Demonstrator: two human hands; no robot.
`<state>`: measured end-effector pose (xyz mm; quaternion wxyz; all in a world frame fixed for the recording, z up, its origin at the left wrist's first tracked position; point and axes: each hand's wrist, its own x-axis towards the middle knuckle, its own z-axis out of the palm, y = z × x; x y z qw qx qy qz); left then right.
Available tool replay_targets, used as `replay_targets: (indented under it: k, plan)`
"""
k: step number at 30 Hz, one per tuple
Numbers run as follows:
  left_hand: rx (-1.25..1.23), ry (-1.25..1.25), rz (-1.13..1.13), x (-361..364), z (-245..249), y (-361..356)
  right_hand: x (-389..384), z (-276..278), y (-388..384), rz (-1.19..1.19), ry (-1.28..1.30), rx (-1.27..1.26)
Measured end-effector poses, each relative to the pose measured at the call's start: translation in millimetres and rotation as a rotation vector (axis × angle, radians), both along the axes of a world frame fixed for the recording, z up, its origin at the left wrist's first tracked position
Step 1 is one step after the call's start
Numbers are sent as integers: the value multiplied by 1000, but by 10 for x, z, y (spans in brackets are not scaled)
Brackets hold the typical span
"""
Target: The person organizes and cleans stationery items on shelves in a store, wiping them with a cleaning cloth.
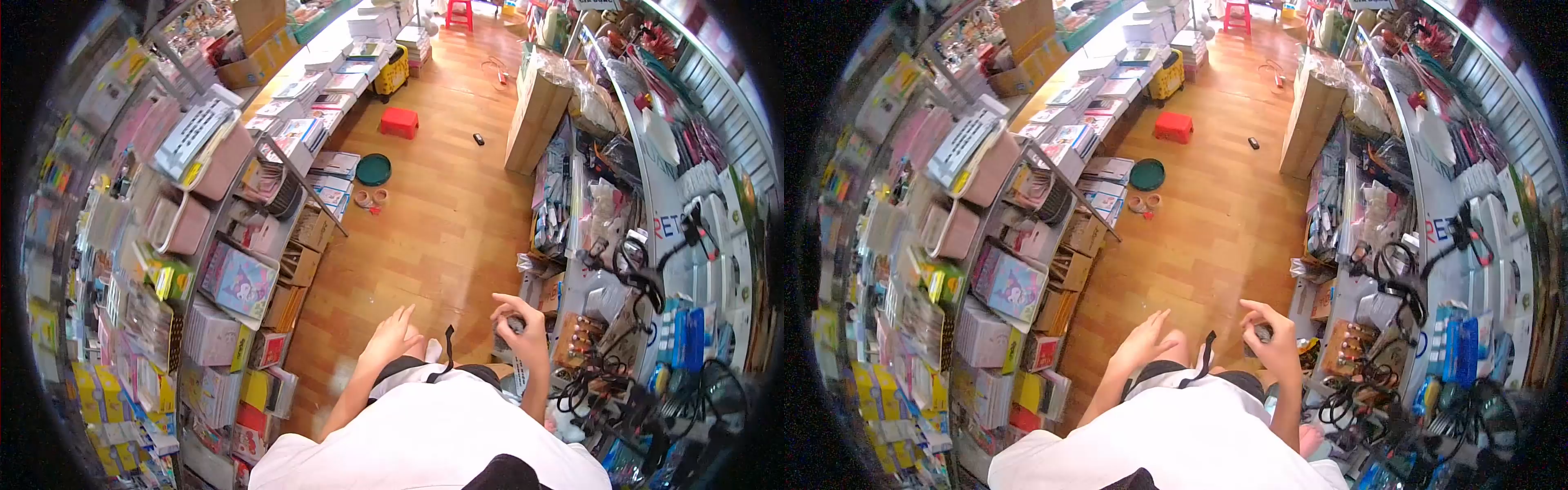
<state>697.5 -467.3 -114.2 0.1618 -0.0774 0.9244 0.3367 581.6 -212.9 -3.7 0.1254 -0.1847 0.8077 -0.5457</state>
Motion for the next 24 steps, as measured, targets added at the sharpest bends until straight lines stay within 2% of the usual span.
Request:
replay_targets:
  k: [6,9,10,12,15,18,21,24]
  plan:
    - [-44,-381,-145,-981,-295,-259,-797,-176,45,-213,-3,141]
    - [20,-389,-269,-1813,-295,-444,-1300,-207,-22,-328,15,70]
    - [10,-354,-302,-2164,-260,-514,-1496,-226,-35,-366,-44,44]
    - [-15,-292,-359,-2851,-97,-698,-1965,-234,-135,-408,5,4]
    - [-84,127,-342,-3773,280,-1072,-2782,16,-461,-388,-21,-130]
    - [-8,347,-307,-4662,371,-1564,-3609,265,-914,-264,-108,-165]
    - [-330,136,-100,-5180,527,-1761,-4270,353,-1281,-130,-124,-88]
    - [-143,166,-140,-5537,111,-1975,-4965,4,-1436,-59,-114,-130]
